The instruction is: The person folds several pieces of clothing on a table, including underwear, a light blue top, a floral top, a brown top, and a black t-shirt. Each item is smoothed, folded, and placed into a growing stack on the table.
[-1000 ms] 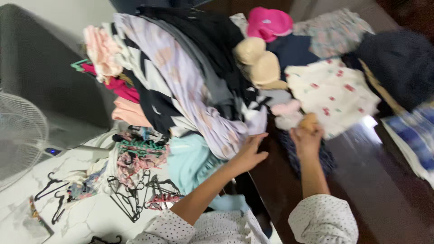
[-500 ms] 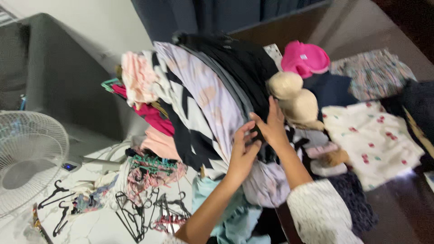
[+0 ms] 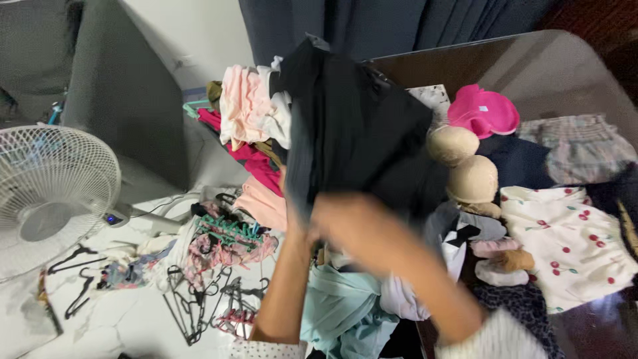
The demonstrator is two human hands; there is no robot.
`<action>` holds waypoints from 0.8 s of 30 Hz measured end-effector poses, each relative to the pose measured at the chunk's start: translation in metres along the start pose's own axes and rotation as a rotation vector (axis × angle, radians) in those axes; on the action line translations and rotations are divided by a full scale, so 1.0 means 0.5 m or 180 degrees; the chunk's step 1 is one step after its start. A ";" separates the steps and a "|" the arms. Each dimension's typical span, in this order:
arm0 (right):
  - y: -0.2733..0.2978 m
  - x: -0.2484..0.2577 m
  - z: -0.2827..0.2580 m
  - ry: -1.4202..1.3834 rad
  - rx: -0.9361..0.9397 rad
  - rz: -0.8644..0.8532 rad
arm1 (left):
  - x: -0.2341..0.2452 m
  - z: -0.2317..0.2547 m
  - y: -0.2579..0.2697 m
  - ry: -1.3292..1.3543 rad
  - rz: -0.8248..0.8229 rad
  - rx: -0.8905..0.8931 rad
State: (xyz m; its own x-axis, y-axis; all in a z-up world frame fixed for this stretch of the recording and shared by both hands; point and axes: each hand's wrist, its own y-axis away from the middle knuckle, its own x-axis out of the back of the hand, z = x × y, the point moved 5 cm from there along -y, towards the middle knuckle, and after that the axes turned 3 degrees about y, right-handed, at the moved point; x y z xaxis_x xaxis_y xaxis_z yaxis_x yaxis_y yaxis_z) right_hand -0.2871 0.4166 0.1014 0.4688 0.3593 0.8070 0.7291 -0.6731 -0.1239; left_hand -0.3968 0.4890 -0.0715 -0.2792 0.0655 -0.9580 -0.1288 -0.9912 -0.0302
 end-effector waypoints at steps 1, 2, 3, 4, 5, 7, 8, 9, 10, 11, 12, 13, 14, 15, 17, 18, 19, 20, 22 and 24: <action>0.025 -0.032 -0.038 0.0031 -0.0257 -0.0300 | 0.023 -0.003 -0.015 -0.0436 0.0260 0.0024; 0.051 -0.062 -0.061 0.0061 -0.0518 -0.0597 | 0.047 -0.009 -0.029 -0.0874 0.0518 0.0048; 0.084 -0.084 -0.078 0.0054 -0.0565 -0.0759 | 0.074 -0.021 -0.034 -0.1308 0.0792 0.0082; 0.112 -0.098 -0.077 0.0046 -0.0613 -0.0922 | 0.100 -0.035 -0.037 -0.1744 0.1063 0.0120; 0.131 -0.105 -0.053 -0.0133 -0.0766 -0.1159 | 0.122 -0.048 -0.040 -0.2178 0.1332 0.0139; 0.166 -0.109 0.011 -0.0492 -0.1058 -0.1631 | 0.139 -0.072 -0.038 -0.3235 0.1173 -0.0363; 0.174 -0.088 0.049 -0.1072 -0.1120 -0.1281 | 0.133 -0.096 -0.006 -0.3835 0.0711 -0.0889; 0.171 -0.061 0.098 -0.1644 -0.1164 -0.0915 | 0.124 -0.118 0.027 -0.4419 0.0208 -0.1425; 0.159 -0.013 0.157 -0.1370 -0.1121 0.0023 | 0.135 -0.134 0.055 -0.4675 0.0101 -0.1515; 0.145 0.028 0.212 -0.1092 -0.1060 0.0956 | 0.149 -0.146 0.091 -0.4939 -0.0004 -0.1593; 0.124 0.058 0.267 -0.0674 -0.1120 0.1887 | 0.177 -0.154 0.114 -0.4698 0.0149 -0.1242; 0.103 0.072 0.329 -0.0905 -0.1452 0.2433 | 0.202 -0.158 0.137 -0.4459 0.0294 -0.0898; 0.083 0.084 0.388 -0.1141 -0.1784 0.2977 | 0.223 -0.164 0.154 -0.4247 0.0424 -0.0503; 0.034 0.091 0.436 -0.1053 -0.1793 0.3089 | 0.244 -0.166 0.167 -0.3995 0.0566 0.0064; -0.043 0.067 0.507 -0.1148 -0.2145 0.2544 | 0.252 -0.159 0.173 -0.3663 0.0630 0.0517; -0.082 0.027 0.526 -0.1307 -0.2442 0.1857 | 0.243 -0.153 0.170 -0.3522 0.0633 0.0572; -0.098 0.013 0.530 -0.1368 -0.2492 0.1947 | 0.225 -0.140 0.163 -0.3380 0.0670 0.0387; -0.110 0.000 0.525 -0.1429 -0.2543 0.2036 | 0.200 -0.129 0.156 -0.3219 0.0703 0.0184; -0.104 0.000 0.477 -0.1024 -0.2281 0.2298 | 0.144 -0.098 0.150 -0.2896 0.0784 -0.0330; -0.065 0.020 0.391 -0.0075 -0.1618 0.2563 | 0.082 -0.063 0.170 -0.2639 0.0877 -0.1050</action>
State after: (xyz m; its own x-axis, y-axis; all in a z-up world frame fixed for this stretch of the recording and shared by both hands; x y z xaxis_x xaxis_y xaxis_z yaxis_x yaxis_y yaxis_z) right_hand -0.2085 0.5683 0.0009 0.7496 -0.3257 0.5763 -0.1188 -0.9226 -0.3669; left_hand -0.3890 0.4039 -0.1222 -0.8660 -0.2417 -0.4378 0.2843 -0.9582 -0.0334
